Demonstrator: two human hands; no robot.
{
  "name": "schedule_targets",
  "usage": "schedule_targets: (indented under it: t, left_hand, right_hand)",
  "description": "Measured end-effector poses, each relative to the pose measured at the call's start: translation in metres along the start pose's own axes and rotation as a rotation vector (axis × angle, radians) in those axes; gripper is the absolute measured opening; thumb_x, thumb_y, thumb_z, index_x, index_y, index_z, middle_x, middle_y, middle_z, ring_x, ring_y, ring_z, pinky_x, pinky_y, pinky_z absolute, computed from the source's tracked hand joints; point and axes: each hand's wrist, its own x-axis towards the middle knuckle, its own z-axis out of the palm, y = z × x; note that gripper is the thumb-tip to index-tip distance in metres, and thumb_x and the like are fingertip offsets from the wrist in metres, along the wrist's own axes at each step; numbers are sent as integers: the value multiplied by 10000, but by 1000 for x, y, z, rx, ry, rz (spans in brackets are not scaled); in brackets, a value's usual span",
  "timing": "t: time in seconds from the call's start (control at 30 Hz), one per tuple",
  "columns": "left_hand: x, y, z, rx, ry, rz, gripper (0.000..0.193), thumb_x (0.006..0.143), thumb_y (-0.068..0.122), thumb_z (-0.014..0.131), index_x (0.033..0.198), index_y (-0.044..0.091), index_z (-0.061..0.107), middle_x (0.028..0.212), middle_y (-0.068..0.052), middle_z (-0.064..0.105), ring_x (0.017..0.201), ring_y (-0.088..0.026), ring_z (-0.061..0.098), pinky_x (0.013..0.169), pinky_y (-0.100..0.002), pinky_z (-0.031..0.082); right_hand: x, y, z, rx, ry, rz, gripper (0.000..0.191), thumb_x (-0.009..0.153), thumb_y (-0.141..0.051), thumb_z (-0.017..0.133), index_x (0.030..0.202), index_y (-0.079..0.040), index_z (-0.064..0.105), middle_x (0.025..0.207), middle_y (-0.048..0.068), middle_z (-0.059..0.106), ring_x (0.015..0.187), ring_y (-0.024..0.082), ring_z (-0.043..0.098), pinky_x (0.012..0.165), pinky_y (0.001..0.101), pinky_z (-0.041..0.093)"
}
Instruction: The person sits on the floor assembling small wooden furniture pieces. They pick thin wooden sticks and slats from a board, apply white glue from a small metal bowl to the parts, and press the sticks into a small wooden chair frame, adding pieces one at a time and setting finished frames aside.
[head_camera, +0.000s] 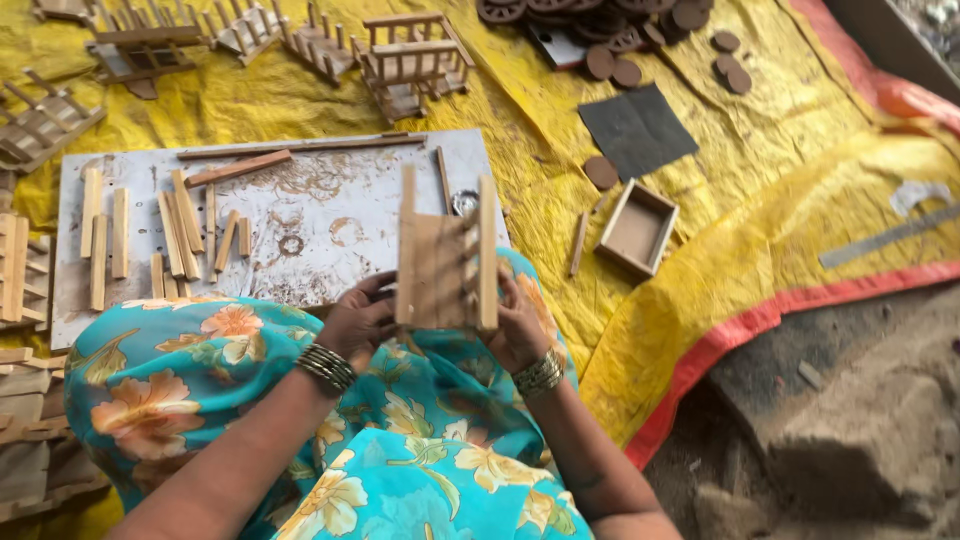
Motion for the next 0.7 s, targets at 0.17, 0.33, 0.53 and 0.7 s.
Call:
schedule_targets:
  t: [0.17,0.33,0.53,0.7]
  left_hand:
    - [35,-24,7,-43,-30,-23,477,886,47,706,1350,62,596,1111,-39,745,827,-151,723,595,-284,593]
    - [69,-50,13,-106,-88,-21,499,888,31,716,1371,58,596,1135,-85,726,871,-174,728,635,-312,617]
    - [104,-63,21,-83,-118,-75,489,893,49,704,1366,87,587,1171,-70,711,967,-175,712,755,-344,598]
    - [154,-63,-23,-130,-222,-96,488,849,100,685,1334,88,633,1260,-34,725,1106,-211,679,925,-384,578]
  right_hand:
    - [13,2,-35,18,-4,-70,632,887,38,715,1442,-107,450,1189,48,629,976,138,680,734,298,612]
    - [17,1,-67,54,106,-100,647,839,50,703,1408,-133,454,1132,65,627,923,142,675,683,267,599]
    - [36,-9,-114,36,73,-109,551,841,40,707,1328,-92,484,1080,99,627,805,144,665,608,269,568]
    - [66,-17,-162,-32,155,-100,303,907,-31,682,1191,-79,588,956,65,644,653,107,627,561,287,558]
